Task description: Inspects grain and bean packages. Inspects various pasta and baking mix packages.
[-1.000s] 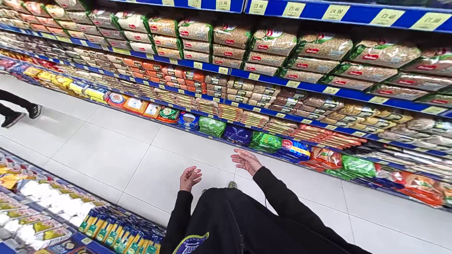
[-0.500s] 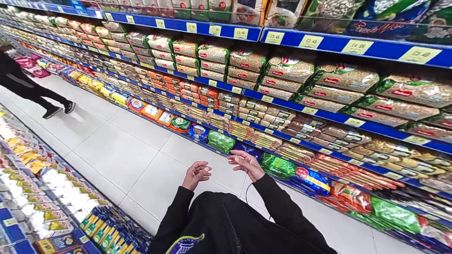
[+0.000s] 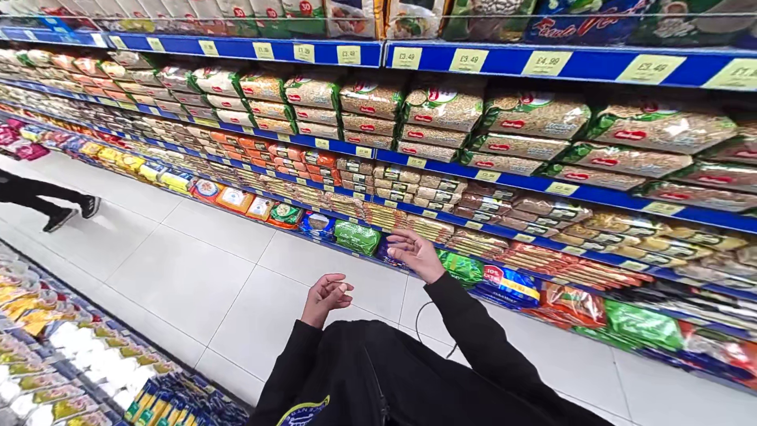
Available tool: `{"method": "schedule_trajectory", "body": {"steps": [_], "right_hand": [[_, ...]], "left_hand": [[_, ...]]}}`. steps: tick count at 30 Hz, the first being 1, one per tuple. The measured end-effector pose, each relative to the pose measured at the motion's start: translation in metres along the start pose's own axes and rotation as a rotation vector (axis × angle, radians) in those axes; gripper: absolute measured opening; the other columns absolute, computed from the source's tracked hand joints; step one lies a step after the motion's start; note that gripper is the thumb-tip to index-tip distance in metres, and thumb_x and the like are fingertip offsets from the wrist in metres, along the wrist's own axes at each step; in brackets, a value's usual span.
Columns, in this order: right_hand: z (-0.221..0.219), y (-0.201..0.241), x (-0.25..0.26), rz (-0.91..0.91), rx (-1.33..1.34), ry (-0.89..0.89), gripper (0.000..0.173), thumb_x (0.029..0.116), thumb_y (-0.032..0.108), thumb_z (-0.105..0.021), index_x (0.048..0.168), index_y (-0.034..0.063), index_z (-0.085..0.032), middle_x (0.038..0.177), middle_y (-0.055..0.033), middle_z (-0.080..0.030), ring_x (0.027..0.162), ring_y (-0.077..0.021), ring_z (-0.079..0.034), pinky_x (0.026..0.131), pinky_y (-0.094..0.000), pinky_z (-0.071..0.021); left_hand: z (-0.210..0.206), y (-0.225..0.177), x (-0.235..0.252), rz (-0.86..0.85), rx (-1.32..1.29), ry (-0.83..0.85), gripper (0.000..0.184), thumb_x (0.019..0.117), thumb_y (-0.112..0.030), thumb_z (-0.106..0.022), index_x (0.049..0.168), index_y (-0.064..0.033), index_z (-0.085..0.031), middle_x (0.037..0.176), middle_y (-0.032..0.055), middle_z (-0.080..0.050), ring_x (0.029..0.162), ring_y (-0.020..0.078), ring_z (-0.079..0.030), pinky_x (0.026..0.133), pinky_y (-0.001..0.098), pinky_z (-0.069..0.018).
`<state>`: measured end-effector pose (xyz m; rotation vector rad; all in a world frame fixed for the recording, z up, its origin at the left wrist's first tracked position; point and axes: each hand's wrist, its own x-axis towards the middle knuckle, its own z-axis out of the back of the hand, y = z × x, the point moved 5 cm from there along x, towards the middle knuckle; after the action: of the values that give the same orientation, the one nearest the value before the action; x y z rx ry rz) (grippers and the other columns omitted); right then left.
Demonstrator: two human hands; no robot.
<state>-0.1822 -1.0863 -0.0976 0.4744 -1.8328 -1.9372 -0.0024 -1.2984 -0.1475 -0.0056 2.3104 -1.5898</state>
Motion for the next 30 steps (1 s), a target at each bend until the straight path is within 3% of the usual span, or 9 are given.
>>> {"method": "schedule_trajectory", "body": {"steps": [5,9,12,16,23,27,30], "right_hand": [[0.069,0.052,0.028,0.226,-0.457,-0.201,0.063,0.0851,0.031,-0.082,0.137,0.0033,-0.06,0.133,-0.0143,-0.065,0.117,-0.0226,-0.067,0.095,-0.0398,-0.0596],[0.129,0.109,0.059,0.45,-0.878,-0.326,0.062,0.0889,0.034,-0.078,0.139,0.003,-0.059,0.136,-0.0188,-0.062,0.12,-0.0348,-0.063,0.099,-0.0544,-0.0531],[0.156,0.154,0.095,0.541,-1.116,-0.309,0.063,0.0908,0.031,-0.077,0.142,0.0009,-0.054,0.142,-0.0236,-0.057,0.13,-0.0421,-0.056,0.104,-0.0591,-0.0478],[0.156,0.181,0.153,0.396,-1.317,-0.216,0.078,0.085,0.027,-0.082,0.149,0.0002,-0.046,0.152,-0.0277,-0.045,0.142,-0.0484,-0.041,0.113,-0.0651,-0.0348],[0.148,0.176,0.212,0.325,-1.476,-0.187,0.089,0.0793,0.022,-0.086,0.152,-0.0018,-0.041,0.153,-0.0319,-0.041,0.142,-0.0515,-0.038,0.119,-0.0655,-0.0251],[0.153,0.163,0.244,0.181,-1.567,-0.164,0.098,0.0731,0.029,-0.09,0.151,-0.0025,-0.04,0.143,-0.0365,-0.047,0.133,-0.0581,-0.043,0.11,-0.0735,-0.03],[0.159,0.163,0.259,0.068,-1.607,-0.148,0.103,0.0705,0.039,-0.092,0.151,0.0002,-0.04,0.136,-0.0357,-0.054,0.127,-0.0568,-0.049,0.105,-0.073,-0.0351]], "left_hand": [[-0.012,0.003,0.01,0.029,-0.004,-0.021,0.041,0.0962,-0.011,-0.066,0.133,0.004,-0.055,0.11,0.0214,-0.073,0.091,0.0308,-0.075,0.078,0.0431,-0.0646],[-0.019,0.002,0.02,0.021,-0.007,-0.032,0.039,0.0972,-0.015,-0.065,0.131,0.0039,-0.057,0.112,0.0219,-0.073,0.094,0.0321,-0.075,0.079,0.0439,-0.0643],[-0.034,0.001,0.029,0.012,-0.013,-0.006,0.038,0.0976,-0.014,-0.065,0.13,0.0041,-0.058,0.111,0.0222,-0.073,0.094,0.0322,-0.075,0.079,0.0437,-0.0644],[-0.051,0.005,0.035,-0.003,-0.024,0.066,0.039,0.0973,-0.013,-0.067,0.13,0.0045,-0.058,0.112,0.0221,-0.073,0.095,0.0323,-0.075,0.079,0.0441,-0.0646],[-0.043,-0.002,0.064,0.008,-0.03,0.113,0.038,0.0978,-0.011,-0.064,0.132,0.0048,-0.057,0.112,0.0222,-0.073,0.094,0.0325,-0.075,0.079,0.0437,-0.0648],[-0.031,-0.013,0.095,0.022,-0.014,0.196,0.042,0.0966,-0.014,-0.067,0.132,0.0048,-0.056,0.112,0.0223,-0.073,0.095,0.0329,-0.075,0.08,0.0445,-0.0647],[-0.019,-0.028,0.12,0.038,-0.001,0.247,0.043,0.096,-0.017,-0.069,0.132,0.0043,-0.056,0.112,0.0217,-0.073,0.094,0.0321,-0.075,0.079,0.044,-0.0645]]}}
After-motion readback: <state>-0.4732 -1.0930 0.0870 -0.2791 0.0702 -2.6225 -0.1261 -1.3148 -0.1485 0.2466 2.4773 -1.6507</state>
